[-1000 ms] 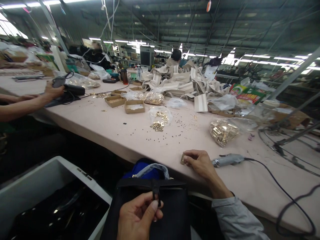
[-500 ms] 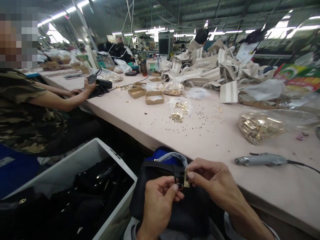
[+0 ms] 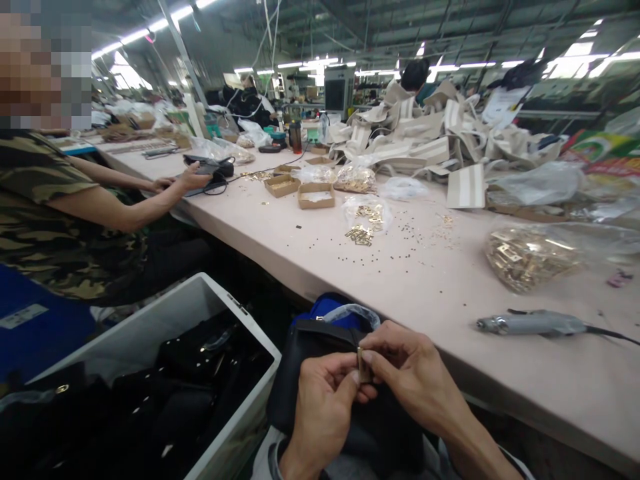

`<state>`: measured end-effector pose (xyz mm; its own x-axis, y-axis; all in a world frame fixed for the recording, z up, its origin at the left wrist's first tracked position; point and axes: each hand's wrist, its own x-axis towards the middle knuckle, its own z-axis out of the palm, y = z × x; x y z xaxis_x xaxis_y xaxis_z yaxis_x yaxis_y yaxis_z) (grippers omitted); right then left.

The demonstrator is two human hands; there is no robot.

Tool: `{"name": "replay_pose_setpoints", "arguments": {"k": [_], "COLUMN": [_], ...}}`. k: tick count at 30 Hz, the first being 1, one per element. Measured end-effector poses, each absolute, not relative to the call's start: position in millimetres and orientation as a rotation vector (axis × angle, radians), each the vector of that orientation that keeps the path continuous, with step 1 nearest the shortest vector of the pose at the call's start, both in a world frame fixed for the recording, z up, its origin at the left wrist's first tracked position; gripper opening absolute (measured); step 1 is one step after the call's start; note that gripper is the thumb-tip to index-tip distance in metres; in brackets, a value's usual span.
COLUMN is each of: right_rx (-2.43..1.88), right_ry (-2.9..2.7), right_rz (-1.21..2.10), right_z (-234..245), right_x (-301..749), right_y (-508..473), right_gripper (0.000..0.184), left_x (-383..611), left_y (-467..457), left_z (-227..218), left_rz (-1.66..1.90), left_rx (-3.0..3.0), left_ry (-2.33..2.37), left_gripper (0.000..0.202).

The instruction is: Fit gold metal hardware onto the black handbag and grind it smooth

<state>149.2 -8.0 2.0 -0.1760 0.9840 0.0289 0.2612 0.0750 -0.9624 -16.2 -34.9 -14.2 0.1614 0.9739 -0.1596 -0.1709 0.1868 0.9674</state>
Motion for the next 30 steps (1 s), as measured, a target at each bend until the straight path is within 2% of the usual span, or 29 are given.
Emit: {"name": "replay_pose_setpoints", "arguments": {"k": [14, 23, 30], "right_rx": [-1.349, -1.378, -1.35], "right_ry": [-1.556, -1.331, -1.202], "right_rz": [1.11, 1.174, 1.187], "right_z": [2.0, -17.5, -22.5], "right_x": [147.0, 143.8, 139.5], "right_y": [-16.0, -33.3, -37.1], "right_gripper": [0.012, 0.027, 0.031], "left_x": [-17.0, -10.0, -12.7], "left_y": [-33.0, -36.5, -35.5], "left_z": [-26.1, -21.6, -25.0], "left_rz": [1.098, 1.107, 1.0], "left_rx": [0.882, 0.876, 0.943], "left_ry": [1.045, 1.136, 1.237], "left_gripper": [0.023, 0.028, 0.027]}}
